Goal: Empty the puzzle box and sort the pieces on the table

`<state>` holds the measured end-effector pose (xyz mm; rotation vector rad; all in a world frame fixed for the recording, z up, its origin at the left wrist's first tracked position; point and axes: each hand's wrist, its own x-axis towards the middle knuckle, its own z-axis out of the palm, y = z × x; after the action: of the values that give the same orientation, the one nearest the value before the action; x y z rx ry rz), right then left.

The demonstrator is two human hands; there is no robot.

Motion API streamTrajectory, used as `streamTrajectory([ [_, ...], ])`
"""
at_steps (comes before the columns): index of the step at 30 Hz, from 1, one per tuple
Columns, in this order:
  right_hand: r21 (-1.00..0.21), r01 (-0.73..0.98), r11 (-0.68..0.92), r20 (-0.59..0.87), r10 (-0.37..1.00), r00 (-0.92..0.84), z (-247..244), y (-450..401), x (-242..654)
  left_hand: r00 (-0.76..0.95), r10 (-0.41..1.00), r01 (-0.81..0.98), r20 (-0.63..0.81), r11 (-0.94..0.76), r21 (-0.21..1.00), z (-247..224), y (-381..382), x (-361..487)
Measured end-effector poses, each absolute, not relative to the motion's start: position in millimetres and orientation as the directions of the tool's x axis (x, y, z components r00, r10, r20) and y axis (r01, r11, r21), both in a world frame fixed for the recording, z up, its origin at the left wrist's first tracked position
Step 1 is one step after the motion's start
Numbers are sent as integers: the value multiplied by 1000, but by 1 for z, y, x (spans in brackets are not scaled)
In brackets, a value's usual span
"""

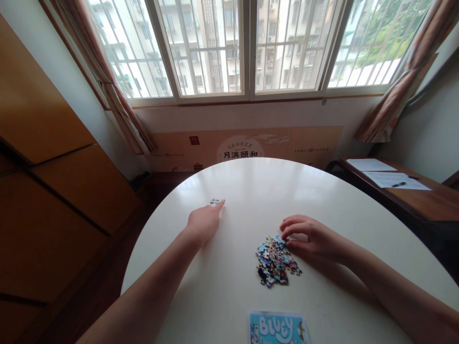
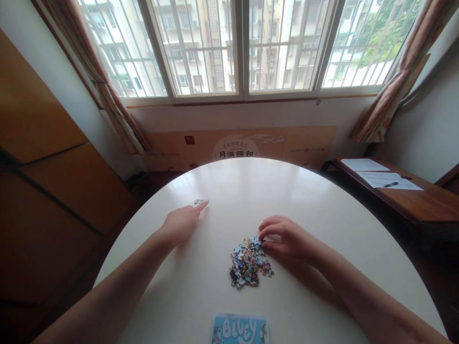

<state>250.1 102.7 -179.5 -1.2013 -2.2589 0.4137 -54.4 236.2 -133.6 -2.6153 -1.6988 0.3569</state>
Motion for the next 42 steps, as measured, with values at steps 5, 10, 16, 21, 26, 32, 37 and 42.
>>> streamTrajectory([
  [5, -525, 656, 543, 313, 839, -444, -179, 102, 249, 375, 906, 909, -195, -401, -116, -135, 233, -51],
  [10, -529, 671, 519, 298, 855, -425, -181, 102, 249, 366, 912, 915, -187, -390, -106, -136, 235, -50],
  [16, -525, 672, 522, 296, 852, -431, -181, 102, 250, 374, 911, 914, -173, -393, -97, -139, 235, -50],
  [21, -519, 669, 532, 304, 847, -437, -179, 102, 249, 359, 918, 920, -168, -378, -101, -140, 237, -49],
  [26, -524, 668, 529, 306, 848, -432, -181, 102, 249, 348, 926, 925, -148, -365, -107, -138, 242, -48],
  [32, -521, 671, 528, 296, 849, -438, -180, 102, 249, 357, 925, 921, -127, -372, -120, -140, 240, -44],
  [37, -524, 667, 530, 293, 848, -442, -179, 102, 249, 355, 929, 923, -110, -366, -117, -139, 237, -42],
  [42, -527, 661, 534, 307, 845, -438, -181, 102, 249, 345, 933, 928, -100, -355, -110, -138, 232, -41],
])
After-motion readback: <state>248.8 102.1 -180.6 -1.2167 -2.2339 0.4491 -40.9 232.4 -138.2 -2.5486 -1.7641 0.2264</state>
